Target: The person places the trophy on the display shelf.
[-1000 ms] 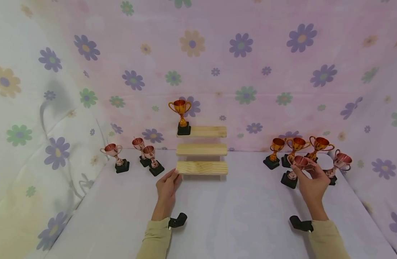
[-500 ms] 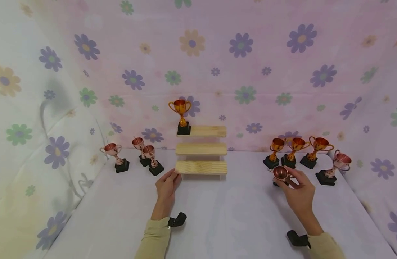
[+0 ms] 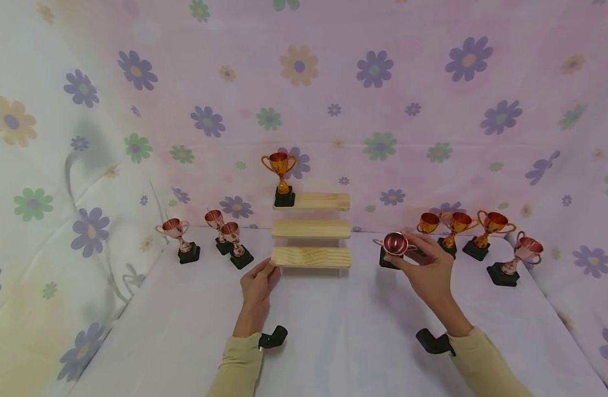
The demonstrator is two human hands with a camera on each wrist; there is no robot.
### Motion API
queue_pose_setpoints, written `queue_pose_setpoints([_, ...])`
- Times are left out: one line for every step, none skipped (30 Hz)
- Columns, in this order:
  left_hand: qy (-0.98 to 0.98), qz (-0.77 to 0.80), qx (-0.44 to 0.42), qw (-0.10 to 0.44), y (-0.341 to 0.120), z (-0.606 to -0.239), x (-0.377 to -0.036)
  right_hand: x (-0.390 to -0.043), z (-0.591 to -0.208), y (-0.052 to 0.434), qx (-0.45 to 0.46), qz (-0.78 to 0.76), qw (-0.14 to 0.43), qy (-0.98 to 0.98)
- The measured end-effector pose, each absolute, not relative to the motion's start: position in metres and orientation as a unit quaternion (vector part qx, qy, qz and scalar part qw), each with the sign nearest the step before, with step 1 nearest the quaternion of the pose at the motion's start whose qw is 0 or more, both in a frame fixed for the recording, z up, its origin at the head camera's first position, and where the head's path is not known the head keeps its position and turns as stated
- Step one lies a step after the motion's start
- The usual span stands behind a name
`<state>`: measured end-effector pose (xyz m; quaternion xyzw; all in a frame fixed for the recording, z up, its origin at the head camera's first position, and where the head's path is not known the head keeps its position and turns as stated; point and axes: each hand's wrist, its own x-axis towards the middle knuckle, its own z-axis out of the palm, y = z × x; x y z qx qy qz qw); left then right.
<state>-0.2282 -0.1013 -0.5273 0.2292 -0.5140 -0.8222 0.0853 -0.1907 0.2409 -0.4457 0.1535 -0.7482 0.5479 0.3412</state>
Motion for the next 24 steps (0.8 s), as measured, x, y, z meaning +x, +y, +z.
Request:
queue_pose_setpoints([-0.513, -0.823, 0.228, 0.086, -0.101, -0.527, -0.228, -0.194, -0.443, 0.237, 0.161, 0.554, 0.338, -0.743])
queue_pose_setpoints([-0.513, -0.823, 0.229, 0.086, -0.101, -0.527, -0.228, -0.198, -0.440, 0.233, 0.169, 0.563, 0.335, -0.737])
queue_pose_setpoints([-0.513, -0.823, 0.230, 0.084, -0.101, -0.527, -0.228, -0.201, -0.436, 0.229, 0.178, 0.570, 0.331, -0.731])
queue_pose_setpoints([-0.513, -0.822, 0.232, 0.082, -0.101, -0.527, -0.229, -0.204, -0.433, 0.225, 0.186, 0.576, 0.328, -0.725])
queue_pose_setpoints([-0.513, -0.822, 0.234, 0.081, -0.102, -0.527, -0.229, -0.208, -0.430, 0.222, 0.195, 0.579, 0.324, -0.722])
queue_pose_setpoints([-0.513, -0.822, 0.234, 0.080, -0.102, -0.528, -0.229, -0.212, -0.426, 0.218, 0.204, 0.584, 0.320, -0.717])
queue_pose_setpoints([-0.512, -0.822, 0.235, 0.079, -0.102, -0.528, -0.230, -0.216, -0.423, 0.214, 0.214, 0.590, 0.315, -0.713])
queue_pose_setpoints([-0.513, -0.821, 0.238, 0.078, -0.102, -0.529, -0.231, -0.220, -0.419, 0.211, 0.220, 0.597, 0.307, -0.708])
queue_pose_setpoints([-0.513, -0.821, 0.238, 0.077, -0.103, -0.529, -0.231, -0.225, -0.416, 0.208, 0.227, 0.603, 0.299, -0.704])
queue_pose_setpoints([-0.513, -0.821, 0.239, 0.077, -0.103, -0.529, -0.231, -0.229, -0.412, 0.205, 0.231, 0.615, 0.287, -0.697])
queue_pose_setpoints([-0.514, -0.821, 0.238, 0.077, -0.102, -0.530, -0.231, -0.234, -0.409, 0.202, 0.237, 0.625, 0.275, -0.691])
queue_pose_setpoints([-0.514, -0.820, 0.238, 0.077, -0.102, -0.530, -0.230, -0.240, -0.405, 0.198, 0.241, 0.636, 0.261, -0.684])
queue_pose_setpoints([-0.515, -0.820, 0.238, 0.076, -0.102, -0.530, -0.230, -0.245, -0.402, 0.195, 0.244, 0.646, 0.248, -0.679])
queue_pose_setpoints([-0.515, -0.820, 0.239, 0.075, -0.102, -0.530, -0.230, -0.250, -0.399, 0.193, 0.247, 0.655, 0.236, -0.674])
queue_pose_setpoints([-0.515, -0.820, 0.238, 0.076, -0.102, -0.530, -0.230, -0.256, -0.395, 0.190, 0.251, 0.660, 0.228, -0.670])
queue_pose_setpoints([-0.515, -0.820, 0.237, 0.077, -0.102, -0.529, -0.229, -0.262, -0.391, 0.187, 0.254, 0.663, 0.221, -0.669])
queue_pose_setpoints([-0.516, -0.819, 0.237, 0.078, -0.102, -0.529, -0.229, -0.267, -0.386, 0.183, 0.260, 0.664, 0.215, -0.668])
queue_pose_setpoints([-0.516, -0.820, 0.236, 0.080, -0.102, -0.529, -0.229, -0.272, -0.382, 0.180, 0.264, 0.666, 0.211, -0.665])
queue_pose_setpoints([-0.516, -0.820, 0.234, 0.082, -0.102, -0.529, -0.229, -0.277, -0.377, 0.177, 0.268, 0.666, 0.210, -0.663])
queue_pose_setpoints([-0.517, -0.819, 0.233, 0.083, -0.102, -0.529, -0.229, -0.282, -0.372, 0.174, 0.271, 0.668, 0.209, -0.661])
queue_pose_setpoints([-0.518, -0.819, 0.232, 0.084, -0.103, -0.529, -0.229, -0.286, -0.367, 0.171, 0.273, 0.670, 0.208, -0.658])
queue_pose_setpoints([-0.518, -0.819, 0.231, 0.084, -0.103, -0.530, -0.229, -0.290, -0.362, 0.168, 0.273, 0.670, 0.208, -0.659])
queue_pose_setpoints([-0.518, -0.820, 0.231, 0.084, -0.103, -0.530, -0.229, -0.294, -0.358, 0.165, 0.272, 0.671, 0.207, -0.658])
queue_pose_setpoints([-0.518, -0.820, 0.230, 0.083, -0.103, -0.531, -0.229, -0.298, -0.354, 0.162, 0.270, 0.673, 0.207, -0.657])
